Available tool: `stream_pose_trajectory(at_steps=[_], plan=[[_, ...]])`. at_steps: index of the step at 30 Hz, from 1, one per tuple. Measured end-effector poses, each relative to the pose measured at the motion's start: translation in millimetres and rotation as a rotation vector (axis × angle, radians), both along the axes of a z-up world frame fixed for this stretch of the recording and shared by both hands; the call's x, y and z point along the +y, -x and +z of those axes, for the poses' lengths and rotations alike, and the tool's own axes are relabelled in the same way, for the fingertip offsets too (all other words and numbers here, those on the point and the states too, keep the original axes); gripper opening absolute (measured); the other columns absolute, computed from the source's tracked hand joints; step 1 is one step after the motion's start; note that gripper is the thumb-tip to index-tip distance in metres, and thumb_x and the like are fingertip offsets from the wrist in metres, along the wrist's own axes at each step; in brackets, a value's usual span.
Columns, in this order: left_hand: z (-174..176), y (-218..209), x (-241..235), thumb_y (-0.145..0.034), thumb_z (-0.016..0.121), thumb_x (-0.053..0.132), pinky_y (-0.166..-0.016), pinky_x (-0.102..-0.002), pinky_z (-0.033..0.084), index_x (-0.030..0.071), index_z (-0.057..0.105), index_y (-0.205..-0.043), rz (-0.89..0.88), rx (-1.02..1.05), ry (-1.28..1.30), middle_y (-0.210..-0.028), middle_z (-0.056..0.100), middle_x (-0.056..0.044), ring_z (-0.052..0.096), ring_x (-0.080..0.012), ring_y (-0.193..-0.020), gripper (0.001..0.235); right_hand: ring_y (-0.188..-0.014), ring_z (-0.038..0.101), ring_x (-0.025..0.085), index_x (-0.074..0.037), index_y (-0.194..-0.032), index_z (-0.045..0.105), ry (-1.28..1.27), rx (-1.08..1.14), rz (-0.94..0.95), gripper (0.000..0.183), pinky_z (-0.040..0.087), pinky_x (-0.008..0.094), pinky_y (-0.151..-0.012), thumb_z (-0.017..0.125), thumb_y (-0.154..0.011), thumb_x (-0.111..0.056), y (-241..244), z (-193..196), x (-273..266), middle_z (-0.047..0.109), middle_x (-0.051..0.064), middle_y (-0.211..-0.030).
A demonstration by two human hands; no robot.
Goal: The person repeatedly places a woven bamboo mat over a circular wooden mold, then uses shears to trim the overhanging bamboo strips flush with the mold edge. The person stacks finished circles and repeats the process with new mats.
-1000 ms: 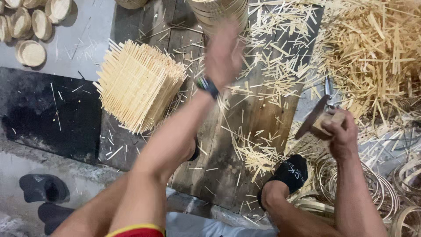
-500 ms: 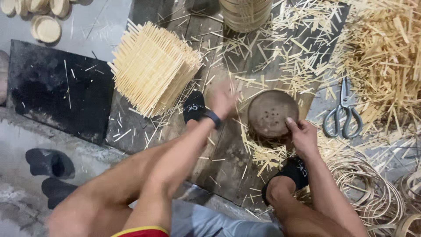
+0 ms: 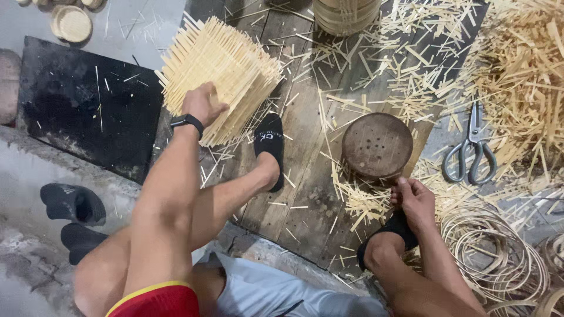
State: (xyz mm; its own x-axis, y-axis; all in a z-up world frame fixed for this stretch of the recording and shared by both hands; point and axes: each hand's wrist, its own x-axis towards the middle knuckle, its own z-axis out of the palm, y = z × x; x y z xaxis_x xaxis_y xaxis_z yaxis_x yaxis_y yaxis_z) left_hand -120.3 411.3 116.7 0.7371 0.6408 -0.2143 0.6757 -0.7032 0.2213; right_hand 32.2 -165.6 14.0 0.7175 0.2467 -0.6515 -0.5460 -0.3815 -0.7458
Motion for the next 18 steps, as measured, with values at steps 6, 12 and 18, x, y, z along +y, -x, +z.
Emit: stream_pose_trajectory(at_steps=[6,12,18], plan=[[52,-2,-1,-0.097,0.067,0.017,-0.072,-0.052,0.055,0.012,0.071,-0.104,-0.248,-0.076,-0.273,-0.081,0.069,-0.022,0.069,-0.0421,-0.078,0.01,-0.067,0.064,0.012,-0.002,-0.106,0.067,-0.095,-0.017,-0.026,0.025,0.055,0.027,-0.062,0.063,-0.102,-0.027,2,-6,-5,0.07,0.006,-0.086],[138,-45,-36,-0.088,0.072,0.015,-0.063,-0.043,0.055,0.011,0.069,-0.09,-0.517,-0.353,-0.568,-0.079,0.07,-0.011,0.069,-0.0318,-0.072,0.005,-0.066,0.06,0.015,0.003,-0.104,0.064,-0.1,-0.056,-0.125,0.03,0.051,0.029,-0.06,0.063,-0.108,-0.026,-2,0,-7,0.066,0.009,-0.084],[78,-64,-220,-0.099,0.059,0.003,-0.075,-0.034,0.057,0.008,0.06,-0.114,-0.941,-0.602,0.111,-0.094,0.063,-0.008,0.064,-0.0228,-0.086,0.016,-0.077,0.071,0.017,0.001,-0.112,0.068,-0.683,0.086,-0.243,0.042,0.061,0.031,-0.072,0.055,-0.102,-0.038,-27,55,4,0.072,0.009,-0.089]])
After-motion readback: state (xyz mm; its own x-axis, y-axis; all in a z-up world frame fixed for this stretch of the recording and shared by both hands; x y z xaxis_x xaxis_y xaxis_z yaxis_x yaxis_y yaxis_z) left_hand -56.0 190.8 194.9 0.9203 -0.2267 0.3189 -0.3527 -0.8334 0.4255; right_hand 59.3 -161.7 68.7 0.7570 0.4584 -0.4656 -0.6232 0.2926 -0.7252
